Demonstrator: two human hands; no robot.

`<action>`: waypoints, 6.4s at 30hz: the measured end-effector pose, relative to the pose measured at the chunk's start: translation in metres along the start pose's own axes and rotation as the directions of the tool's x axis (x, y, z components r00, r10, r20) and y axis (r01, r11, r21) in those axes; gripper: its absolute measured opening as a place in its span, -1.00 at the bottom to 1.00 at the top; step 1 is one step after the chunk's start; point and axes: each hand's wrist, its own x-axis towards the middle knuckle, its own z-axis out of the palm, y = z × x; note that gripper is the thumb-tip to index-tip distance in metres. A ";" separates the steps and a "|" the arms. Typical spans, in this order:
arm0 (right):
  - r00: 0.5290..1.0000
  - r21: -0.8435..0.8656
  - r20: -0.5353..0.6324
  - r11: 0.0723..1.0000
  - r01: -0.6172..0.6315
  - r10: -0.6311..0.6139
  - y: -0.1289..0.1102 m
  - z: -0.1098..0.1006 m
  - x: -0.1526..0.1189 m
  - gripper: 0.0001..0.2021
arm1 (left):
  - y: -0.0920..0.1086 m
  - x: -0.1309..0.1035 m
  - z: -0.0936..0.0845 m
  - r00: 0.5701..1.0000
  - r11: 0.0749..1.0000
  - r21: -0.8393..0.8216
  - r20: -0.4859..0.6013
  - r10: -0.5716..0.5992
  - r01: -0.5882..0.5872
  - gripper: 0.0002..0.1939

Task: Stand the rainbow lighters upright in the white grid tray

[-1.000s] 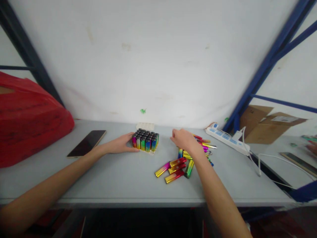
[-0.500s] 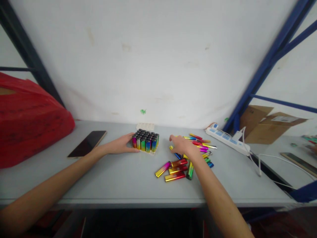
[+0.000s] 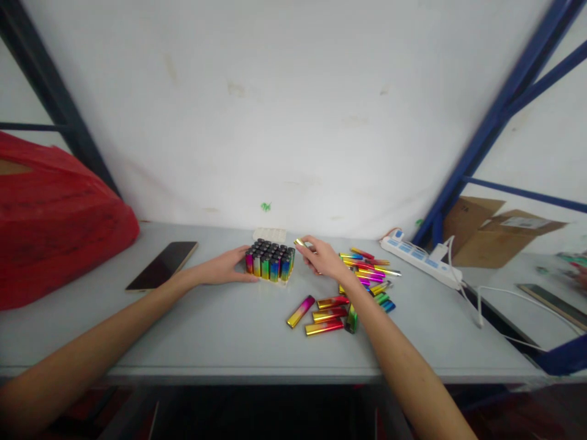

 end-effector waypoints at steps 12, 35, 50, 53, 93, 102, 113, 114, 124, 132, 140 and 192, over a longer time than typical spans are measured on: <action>0.945 -0.112 -0.323 0.994 0.017 -0.053 -0.002 -0.003 0.004 -0.51 | -0.001 0.000 0.000 1.000 1.000 -0.002 0.014 -0.011 0.011 -0.11; 0.928 -0.058 -0.372 0.998 0.010 -0.031 -0.012 0.022 0.002 -0.42 | 0.001 0.000 -0.001 1.000 1.000 -0.001 0.007 -0.005 0.005 -0.10; 0.909 -0.192 -0.398 0.980 0.050 -0.124 -0.025 0.018 -0.002 -0.47 | -0.004 0.000 0.001 1.000 1.000 -0.001 -0.012 0.005 -0.005 -0.12; 0.900 -0.204 -0.421 0.978 0.029 -0.114 -0.024 0.019 -0.001 -0.54 | -0.004 0.000 0.001 1.000 1.000 -0.003 -0.012 0.009 -0.010 -0.13; 0.923 -0.465 0.059 0.808 0.362 -0.380 -0.038 0.021 -0.015 -0.71 | 0.000 -0.001 0.001 1.000 1.000 -0.005 -0.011 0.001 -0.001 -0.13; 0.925 -0.435 0.060 0.824 0.363 -0.376 -0.037 0.022 -0.016 -0.63 | -0.002 -0.001 0.000 1.000 1.000 -0.013 -0.007 0.000 0.000 -0.14; 0.991 -0.676 0.127 0.728 0.117 -0.041 0.010 -0.048 -0.013 -0.85 | 0.000 -0.001 -0.001 1.000 1.000 -0.009 -0.008 -0.009 0.009 -0.14; 0.983 -0.675 0.182 0.728 0.120 0.007 0.015 -0.051 -0.014 -0.84 | 0.001 -0.001 -0.001 1.000 1.000 -0.003 -0.006 -0.013 0.013 -0.13; 0.992 -0.607 0.104 0.785 0.121 -0.072 0.011 -0.028 -0.005 -0.78 | -0.005 0.000 0.002 1.000 1.000 0.010 -0.016 0.013 -0.013 -0.17; 0.938 -0.621 -0.214 0.779 0.086 -0.273 0.008 -0.034 0.003 -0.68 | -0.009 0.008 0.015 0.995 0.999 0.024 -0.097 0.035 -0.033 -0.20; 0.830 -0.627 -0.450 0.778 -0.031 -0.330 0.003 -0.056 -0.001 -0.65 | 0.004 0.064 0.033 0.988 0.980 0.181 -0.116 0.102 -0.079 -0.21; 0.951 0.672 -0.098 0.724 -0.156 0.295 -0.016 0.022 0.010 -0.47 | 0.022 0.020 0.039 0.991 1.000 0.016 -0.131 0.001 0.001 -0.27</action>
